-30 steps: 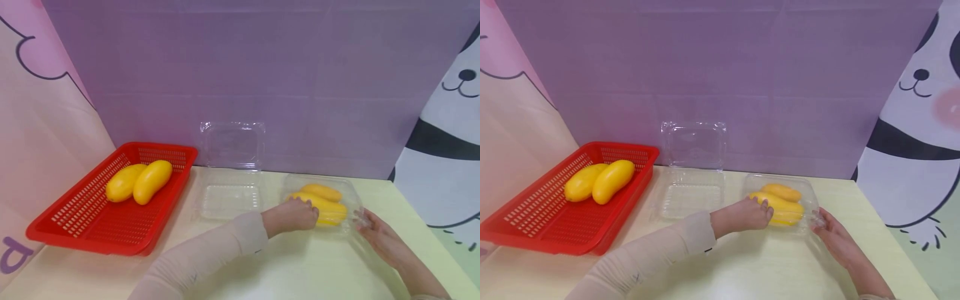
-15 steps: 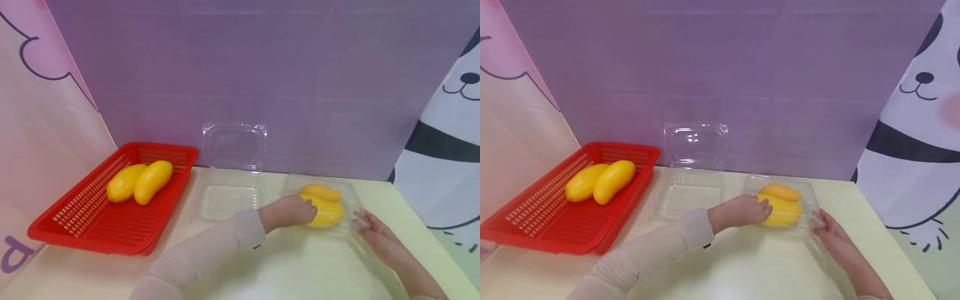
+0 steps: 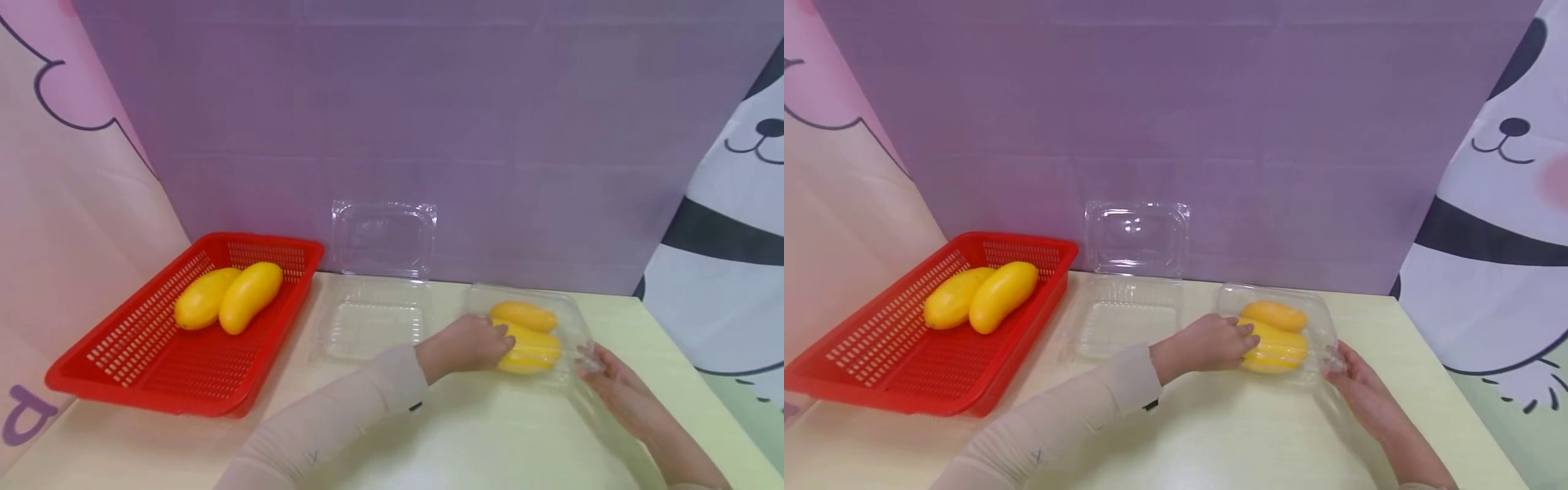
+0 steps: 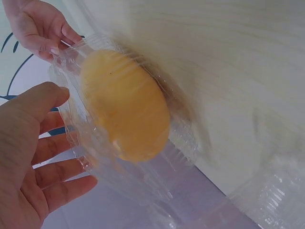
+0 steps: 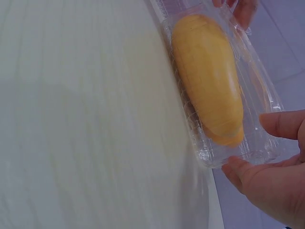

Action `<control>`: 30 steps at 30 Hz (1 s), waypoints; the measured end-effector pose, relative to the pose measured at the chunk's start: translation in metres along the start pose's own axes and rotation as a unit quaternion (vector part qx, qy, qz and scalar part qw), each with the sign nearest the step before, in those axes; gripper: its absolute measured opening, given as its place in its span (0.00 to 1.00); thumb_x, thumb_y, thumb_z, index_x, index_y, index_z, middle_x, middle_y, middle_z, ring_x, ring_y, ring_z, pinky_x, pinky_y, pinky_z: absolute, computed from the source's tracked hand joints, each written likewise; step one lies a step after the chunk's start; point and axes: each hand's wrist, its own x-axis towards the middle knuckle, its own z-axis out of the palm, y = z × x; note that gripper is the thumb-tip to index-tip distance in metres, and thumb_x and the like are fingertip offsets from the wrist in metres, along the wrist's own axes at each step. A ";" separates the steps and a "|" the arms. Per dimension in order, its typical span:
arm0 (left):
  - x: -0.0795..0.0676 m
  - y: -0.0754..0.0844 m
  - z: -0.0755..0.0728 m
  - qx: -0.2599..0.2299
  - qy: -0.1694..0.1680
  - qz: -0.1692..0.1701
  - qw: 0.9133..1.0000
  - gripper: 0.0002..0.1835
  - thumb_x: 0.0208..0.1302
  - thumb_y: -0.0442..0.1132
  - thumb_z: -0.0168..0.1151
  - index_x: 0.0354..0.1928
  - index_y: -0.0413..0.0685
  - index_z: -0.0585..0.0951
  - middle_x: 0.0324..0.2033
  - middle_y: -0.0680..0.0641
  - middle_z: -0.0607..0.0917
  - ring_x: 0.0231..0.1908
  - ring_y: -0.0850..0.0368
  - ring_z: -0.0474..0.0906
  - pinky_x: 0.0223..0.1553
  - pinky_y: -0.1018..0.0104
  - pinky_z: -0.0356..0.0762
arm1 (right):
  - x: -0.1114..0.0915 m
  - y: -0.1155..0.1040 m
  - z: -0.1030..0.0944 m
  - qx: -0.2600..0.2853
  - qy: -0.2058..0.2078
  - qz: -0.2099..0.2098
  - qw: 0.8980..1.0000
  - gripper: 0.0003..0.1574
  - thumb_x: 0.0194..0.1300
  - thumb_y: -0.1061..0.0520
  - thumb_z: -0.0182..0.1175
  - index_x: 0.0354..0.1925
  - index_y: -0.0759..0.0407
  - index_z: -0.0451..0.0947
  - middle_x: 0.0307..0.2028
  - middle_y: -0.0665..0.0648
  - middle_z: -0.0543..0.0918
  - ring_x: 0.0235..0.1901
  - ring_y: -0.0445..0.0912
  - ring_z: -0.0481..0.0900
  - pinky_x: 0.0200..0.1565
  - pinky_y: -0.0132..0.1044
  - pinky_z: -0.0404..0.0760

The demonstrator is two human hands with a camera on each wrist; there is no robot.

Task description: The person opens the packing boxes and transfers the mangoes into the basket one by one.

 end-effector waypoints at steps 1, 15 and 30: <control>0.000 0.000 0.001 0.001 0.008 -0.002 1.000 0.13 0.70 0.46 0.48 0.48 0.56 0.80 0.38 0.57 0.82 0.26 0.64 0.69 0.24 0.78 0.68 | 0.000 0.000 0.000 -0.001 0.000 -0.001 1.000 0.45 0.72 0.64 0.43 0.66 0.79 0.22 0.59 0.46 0.61 0.49 0.20 0.66 0.47 0.13 0.66; 0.019 0.003 -0.007 -0.079 0.004 -0.049 0.996 0.16 0.68 0.54 0.52 0.51 0.58 0.79 0.38 0.60 0.81 0.32 0.66 0.73 0.27 0.78 0.68 | 0.004 -0.003 0.000 -0.033 -0.002 0.019 0.999 0.45 0.73 0.62 0.42 0.67 0.76 0.22 0.66 0.79 0.36 0.49 0.18 0.65 0.49 0.15 0.66; 0.048 0.028 -0.011 -0.099 -0.008 -0.047 0.994 0.21 0.66 0.53 0.56 0.60 0.61 0.72 0.52 0.62 0.77 0.48 0.66 0.72 0.44 0.78 0.72 | 0.001 0.004 0.000 0.033 -0.007 -0.034 0.999 0.43 0.71 0.68 0.41 0.64 0.82 0.22 0.50 0.30 0.70 0.49 0.24 0.70 0.47 0.14 0.68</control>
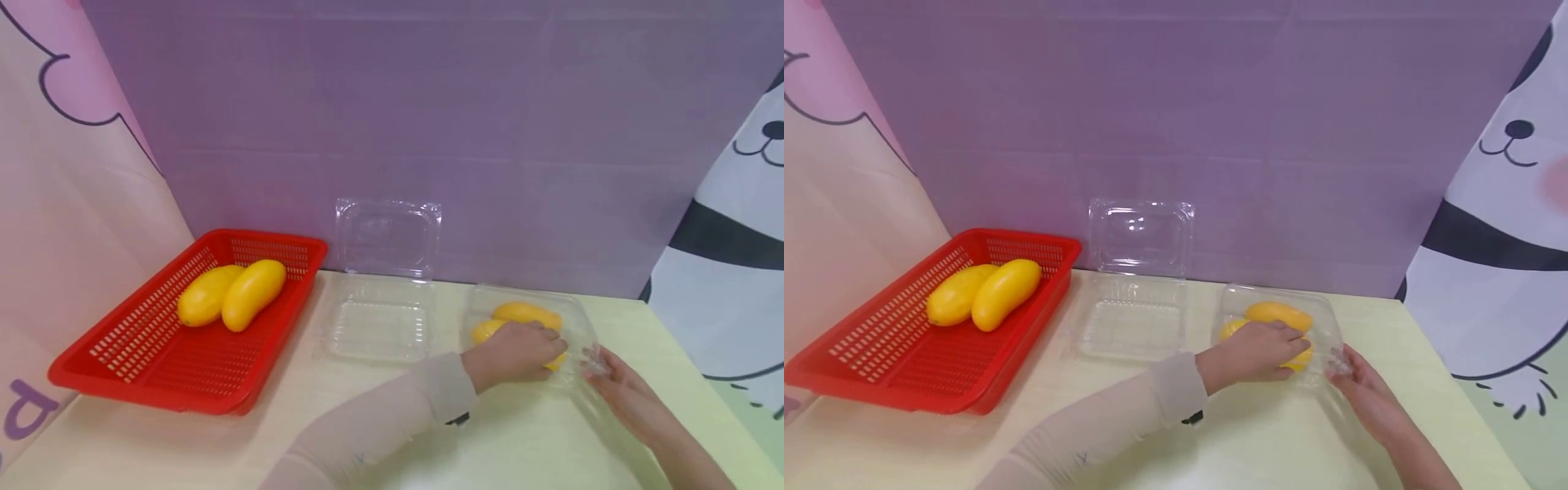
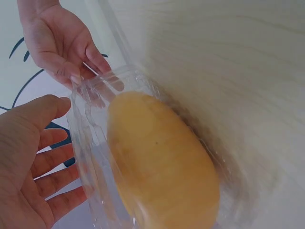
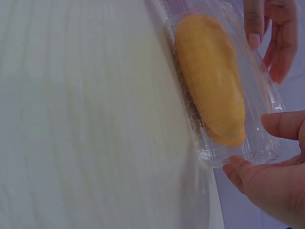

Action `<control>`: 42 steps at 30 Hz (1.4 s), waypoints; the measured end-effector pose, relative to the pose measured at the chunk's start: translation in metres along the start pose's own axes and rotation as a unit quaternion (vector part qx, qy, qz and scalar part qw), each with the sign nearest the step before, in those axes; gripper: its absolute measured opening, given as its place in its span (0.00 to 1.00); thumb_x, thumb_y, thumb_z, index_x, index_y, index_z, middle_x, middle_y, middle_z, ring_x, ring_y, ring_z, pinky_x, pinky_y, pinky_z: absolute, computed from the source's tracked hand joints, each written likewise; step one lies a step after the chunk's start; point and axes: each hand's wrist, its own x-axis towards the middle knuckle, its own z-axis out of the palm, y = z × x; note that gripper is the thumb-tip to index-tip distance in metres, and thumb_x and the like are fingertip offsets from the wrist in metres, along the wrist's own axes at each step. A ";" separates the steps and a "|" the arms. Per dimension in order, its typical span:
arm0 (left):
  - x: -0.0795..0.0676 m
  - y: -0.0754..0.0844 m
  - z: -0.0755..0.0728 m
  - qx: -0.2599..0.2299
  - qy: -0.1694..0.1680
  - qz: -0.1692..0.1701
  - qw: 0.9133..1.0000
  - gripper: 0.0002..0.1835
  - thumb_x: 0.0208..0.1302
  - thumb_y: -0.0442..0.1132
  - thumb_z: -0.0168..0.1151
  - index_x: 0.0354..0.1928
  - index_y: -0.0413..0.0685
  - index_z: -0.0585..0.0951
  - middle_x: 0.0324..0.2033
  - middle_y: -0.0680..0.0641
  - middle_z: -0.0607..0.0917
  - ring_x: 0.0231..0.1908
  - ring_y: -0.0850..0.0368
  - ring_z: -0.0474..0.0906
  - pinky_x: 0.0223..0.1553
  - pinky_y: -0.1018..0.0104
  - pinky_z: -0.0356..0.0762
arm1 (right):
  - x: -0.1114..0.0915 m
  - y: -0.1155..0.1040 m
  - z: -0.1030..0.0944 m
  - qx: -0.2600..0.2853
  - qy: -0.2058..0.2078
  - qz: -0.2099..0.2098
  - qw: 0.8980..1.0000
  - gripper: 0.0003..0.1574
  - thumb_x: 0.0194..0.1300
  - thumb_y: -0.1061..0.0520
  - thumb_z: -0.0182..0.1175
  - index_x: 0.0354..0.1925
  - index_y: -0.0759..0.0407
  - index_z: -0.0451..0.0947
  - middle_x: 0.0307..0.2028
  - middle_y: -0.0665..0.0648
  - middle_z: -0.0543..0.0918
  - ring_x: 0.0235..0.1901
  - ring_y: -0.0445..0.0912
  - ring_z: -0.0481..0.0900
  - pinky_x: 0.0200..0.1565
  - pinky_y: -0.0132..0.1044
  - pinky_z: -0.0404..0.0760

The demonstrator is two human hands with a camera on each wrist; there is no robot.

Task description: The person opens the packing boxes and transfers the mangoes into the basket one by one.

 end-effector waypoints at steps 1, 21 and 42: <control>0.002 0.002 0.000 -0.003 -0.003 -0.003 1.000 0.22 0.65 0.53 0.56 0.60 0.61 0.72 0.51 0.62 0.77 0.47 0.66 0.72 0.43 0.78 0.72 | 0.000 0.001 0.000 0.003 -0.001 -0.002 1.000 0.42 0.71 0.68 0.41 0.64 0.83 0.22 0.50 0.30 0.71 0.49 0.24 0.70 0.47 0.15 0.68; 0.014 0.019 0.010 -0.004 -0.012 -0.071 0.997 0.19 0.63 0.58 0.56 0.55 0.66 0.73 0.45 0.65 0.77 0.39 0.68 0.70 0.30 0.79 0.70 | -0.003 0.005 0.002 0.017 -0.006 -0.013 1.000 0.41 0.71 0.70 0.40 0.63 0.84 0.21 0.51 0.30 0.72 0.50 0.24 0.70 0.48 0.15 0.68; 0.018 0.023 0.012 0.050 0.036 -0.077 0.995 0.09 0.69 0.49 0.51 0.48 0.65 0.75 0.33 0.62 0.77 0.26 0.67 0.66 0.19 0.79 0.64 | 0.000 0.003 0.001 0.031 -0.020 -0.029 0.999 0.40 0.71 0.71 0.38 0.64 0.83 0.22 0.52 0.33 0.73 0.51 0.25 0.70 0.49 0.16 0.69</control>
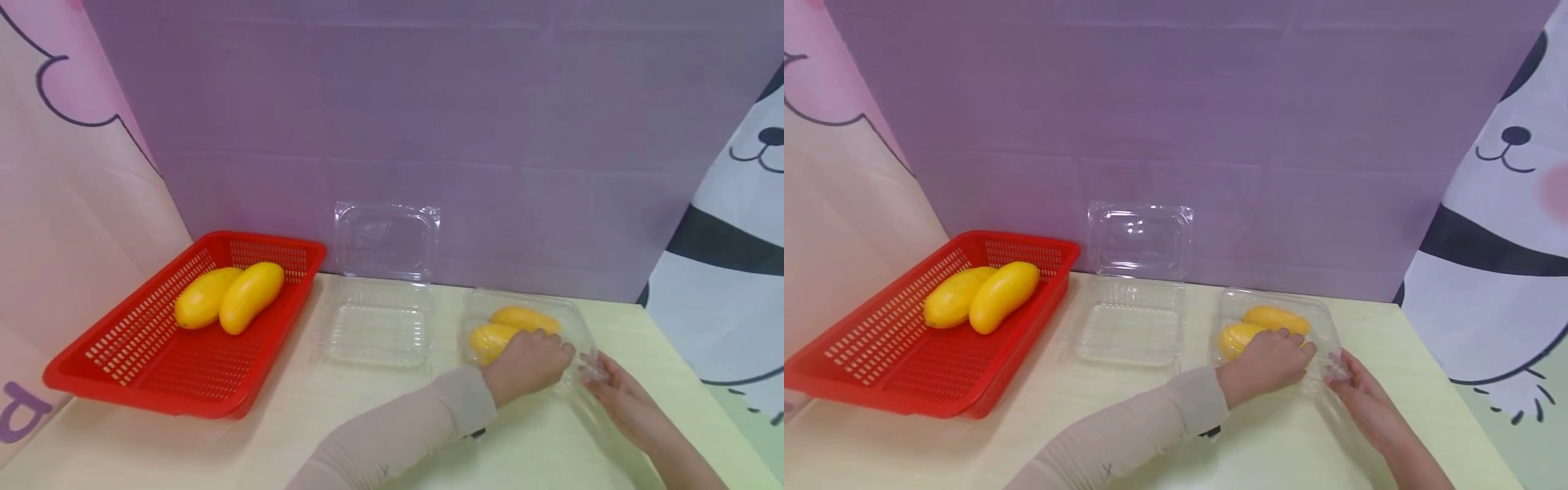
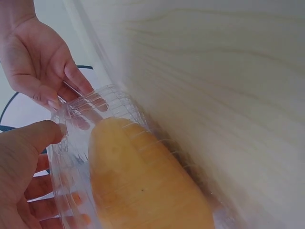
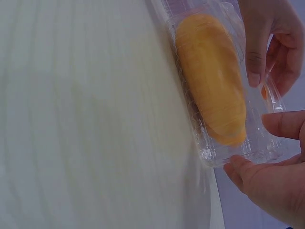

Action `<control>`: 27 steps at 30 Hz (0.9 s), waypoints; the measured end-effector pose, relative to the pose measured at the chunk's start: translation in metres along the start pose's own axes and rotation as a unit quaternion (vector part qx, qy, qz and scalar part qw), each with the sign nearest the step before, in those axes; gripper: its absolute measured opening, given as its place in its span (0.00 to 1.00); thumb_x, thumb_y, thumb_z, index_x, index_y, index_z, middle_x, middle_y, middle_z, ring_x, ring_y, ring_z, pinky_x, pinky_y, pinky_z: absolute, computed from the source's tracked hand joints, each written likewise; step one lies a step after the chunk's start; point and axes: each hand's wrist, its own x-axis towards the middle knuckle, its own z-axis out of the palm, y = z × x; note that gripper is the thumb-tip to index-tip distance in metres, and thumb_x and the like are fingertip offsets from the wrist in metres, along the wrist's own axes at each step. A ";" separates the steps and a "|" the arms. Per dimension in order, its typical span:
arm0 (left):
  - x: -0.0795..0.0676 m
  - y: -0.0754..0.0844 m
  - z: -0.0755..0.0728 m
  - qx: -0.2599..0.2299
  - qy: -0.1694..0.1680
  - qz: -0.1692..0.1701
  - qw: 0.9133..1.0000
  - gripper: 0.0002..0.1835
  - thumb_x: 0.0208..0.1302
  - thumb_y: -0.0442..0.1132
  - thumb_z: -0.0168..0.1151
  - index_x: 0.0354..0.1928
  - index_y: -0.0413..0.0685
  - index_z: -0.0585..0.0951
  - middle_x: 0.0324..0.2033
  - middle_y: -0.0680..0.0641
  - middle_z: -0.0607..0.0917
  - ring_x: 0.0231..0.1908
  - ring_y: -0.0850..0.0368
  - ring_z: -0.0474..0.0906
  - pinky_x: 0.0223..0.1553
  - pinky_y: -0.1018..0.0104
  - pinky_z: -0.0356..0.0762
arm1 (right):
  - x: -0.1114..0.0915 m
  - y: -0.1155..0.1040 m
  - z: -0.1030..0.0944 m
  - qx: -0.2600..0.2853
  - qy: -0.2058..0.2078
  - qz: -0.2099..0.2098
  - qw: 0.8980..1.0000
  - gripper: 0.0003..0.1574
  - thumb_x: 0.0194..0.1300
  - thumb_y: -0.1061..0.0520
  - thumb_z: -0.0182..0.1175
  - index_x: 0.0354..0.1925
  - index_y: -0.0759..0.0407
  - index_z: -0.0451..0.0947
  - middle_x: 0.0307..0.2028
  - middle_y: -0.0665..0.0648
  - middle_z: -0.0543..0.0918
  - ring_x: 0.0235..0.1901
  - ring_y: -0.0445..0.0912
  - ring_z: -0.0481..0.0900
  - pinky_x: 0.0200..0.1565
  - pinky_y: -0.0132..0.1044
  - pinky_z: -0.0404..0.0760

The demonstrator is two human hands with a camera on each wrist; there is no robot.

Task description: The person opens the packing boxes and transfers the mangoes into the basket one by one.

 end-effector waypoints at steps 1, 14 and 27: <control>0.000 0.000 0.000 0.001 0.004 0.000 1.000 0.08 0.69 0.48 0.51 0.47 0.65 0.75 0.32 0.62 0.77 0.26 0.67 0.66 0.18 0.79 0.64 | 0.000 0.000 0.000 -0.002 0.000 0.002 1.000 0.40 0.71 0.70 0.38 0.64 0.83 0.22 0.52 0.32 0.72 0.51 0.24 0.69 0.49 0.15 0.68; 0.000 0.008 0.007 0.095 0.015 0.043 0.994 0.17 0.74 0.38 0.41 0.58 0.55 0.73 0.49 0.53 0.81 0.39 0.61 0.79 0.38 0.70 0.80 | 0.001 -0.001 -0.002 -0.020 0.015 0.031 0.999 0.44 0.72 0.67 0.41 0.63 0.82 0.19 0.49 0.29 0.69 0.49 0.20 0.67 0.47 0.13 0.67; 0.000 0.003 0.002 0.073 -0.011 0.036 0.997 0.20 0.75 0.38 0.39 0.65 0.52 0.69 0.57 0.53 0.77 0.46 0.59 0.78 0.44 0.68 0.79 | 0.000 0.001 -0.001 -0.018 0.026 0.032 0.999 0.43 0.71 0.67 0.43 0.66 0.80 0.23 0.51 0.30 0.69 0.49 0.23 0.69 0.47 0.14 0.68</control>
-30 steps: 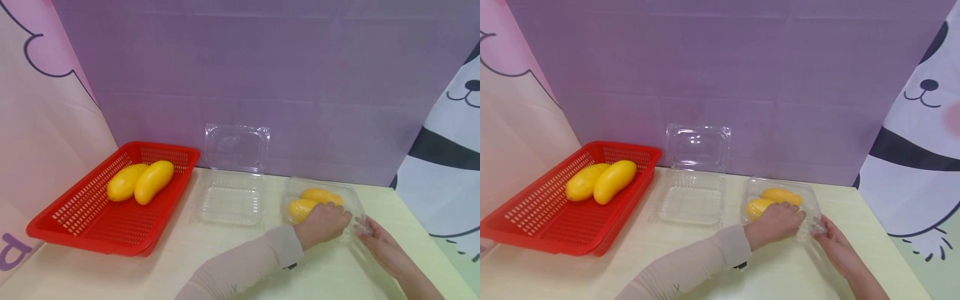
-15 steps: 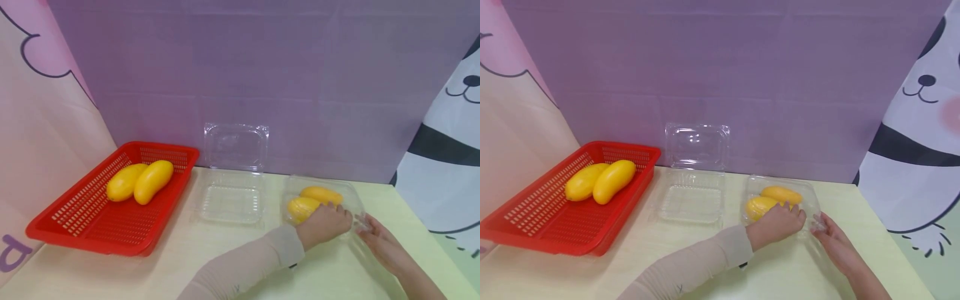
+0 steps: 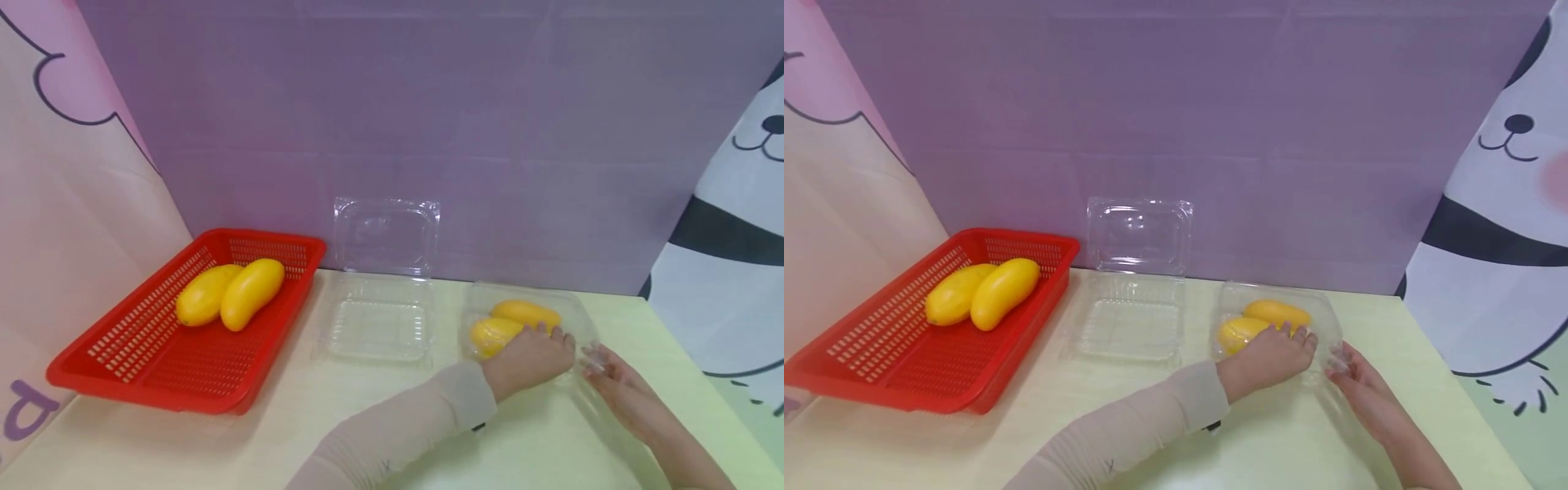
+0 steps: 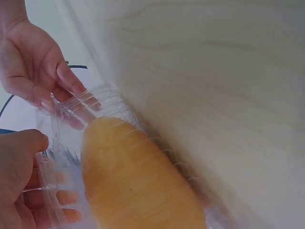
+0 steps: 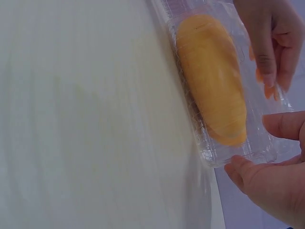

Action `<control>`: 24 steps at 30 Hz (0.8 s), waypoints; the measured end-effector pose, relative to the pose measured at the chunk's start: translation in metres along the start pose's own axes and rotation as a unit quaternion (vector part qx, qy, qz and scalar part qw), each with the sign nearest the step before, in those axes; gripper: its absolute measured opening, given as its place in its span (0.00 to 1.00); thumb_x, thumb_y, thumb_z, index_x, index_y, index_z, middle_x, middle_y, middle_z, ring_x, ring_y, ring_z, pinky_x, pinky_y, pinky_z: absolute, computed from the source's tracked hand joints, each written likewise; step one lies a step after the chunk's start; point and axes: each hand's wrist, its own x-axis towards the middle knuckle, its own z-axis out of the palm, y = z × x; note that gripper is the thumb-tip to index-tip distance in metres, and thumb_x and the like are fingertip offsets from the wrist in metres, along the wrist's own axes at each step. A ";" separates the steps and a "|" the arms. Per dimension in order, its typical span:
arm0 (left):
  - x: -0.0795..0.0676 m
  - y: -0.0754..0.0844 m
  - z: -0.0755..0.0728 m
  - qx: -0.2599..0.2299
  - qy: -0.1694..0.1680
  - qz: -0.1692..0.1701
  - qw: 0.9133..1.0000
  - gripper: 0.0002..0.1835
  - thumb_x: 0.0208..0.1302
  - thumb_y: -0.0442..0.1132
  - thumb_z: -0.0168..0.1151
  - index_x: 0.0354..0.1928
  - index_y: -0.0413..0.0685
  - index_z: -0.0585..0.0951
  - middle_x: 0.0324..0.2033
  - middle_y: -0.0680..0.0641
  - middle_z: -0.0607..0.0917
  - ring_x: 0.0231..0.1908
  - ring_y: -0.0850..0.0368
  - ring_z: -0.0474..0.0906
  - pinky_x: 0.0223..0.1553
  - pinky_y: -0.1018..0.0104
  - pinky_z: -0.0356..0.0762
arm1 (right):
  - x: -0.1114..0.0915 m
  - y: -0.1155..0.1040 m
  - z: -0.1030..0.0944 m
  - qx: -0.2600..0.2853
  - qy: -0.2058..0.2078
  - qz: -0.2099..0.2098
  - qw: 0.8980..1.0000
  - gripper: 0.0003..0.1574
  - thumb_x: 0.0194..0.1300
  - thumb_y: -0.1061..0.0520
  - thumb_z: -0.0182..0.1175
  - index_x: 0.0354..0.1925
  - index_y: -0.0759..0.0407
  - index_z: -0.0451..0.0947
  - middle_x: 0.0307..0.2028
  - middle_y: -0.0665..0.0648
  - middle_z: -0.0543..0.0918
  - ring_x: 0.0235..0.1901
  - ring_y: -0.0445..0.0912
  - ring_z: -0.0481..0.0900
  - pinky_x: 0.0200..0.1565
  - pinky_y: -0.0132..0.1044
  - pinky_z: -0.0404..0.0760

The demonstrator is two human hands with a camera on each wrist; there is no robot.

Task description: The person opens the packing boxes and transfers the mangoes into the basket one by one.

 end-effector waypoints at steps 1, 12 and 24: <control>-0.001 0.000 0.000 0.002 0.004 0.000 1.000 0.20 0.75 0.38 0.39 0.64 0.53 0.69 0.56 0.53 0.77 0.45 0.59 0.78 0.43 0.68 0.79 | 0.000 0.000 0.000 -0.002 0.001 0.004 1.000 0.44 0.71 0.67 0.43 0.65 0.80 0.22 0.50 0.29 0.69 0.49 0.23 0.69 0.47 0.14 0.68; -0.005 -0.005 -0.004 -0.068 -0.048 -0.035 0.996 0.20 0.74 0.45 0.42 0.66 0.64 0.67 0.59 0.60 0.73 0.48 0.65 0.73 0.40 0.76 0.75 | 0.000 -0.002 -0.001 -0.009 0.007 0.022 1.000 0.46 0.72 0.64 0.44 0.64 0.80 0.19 0.48 0.27 0.68 0.47 0.20 0.68 0.46 0.13 0.67; -0.012 -0.016 -0.004 -0.088 -0.026 -0.030 0.995 0.12 0.70 0.46 0.51 0.53 0.67 0.74 0.45 0.63 0.79 0.35 0.68 0.72 0.24 0.79 0.68 | 0.000 -0.004 0.003 -0.058 0.022 0.067 0.996 0.47 0.73 0.61 0.43 0.66 0.76 0.19 0.67 0.76 0.40 0.46 0.16 0.63 0.47 0.13 0.66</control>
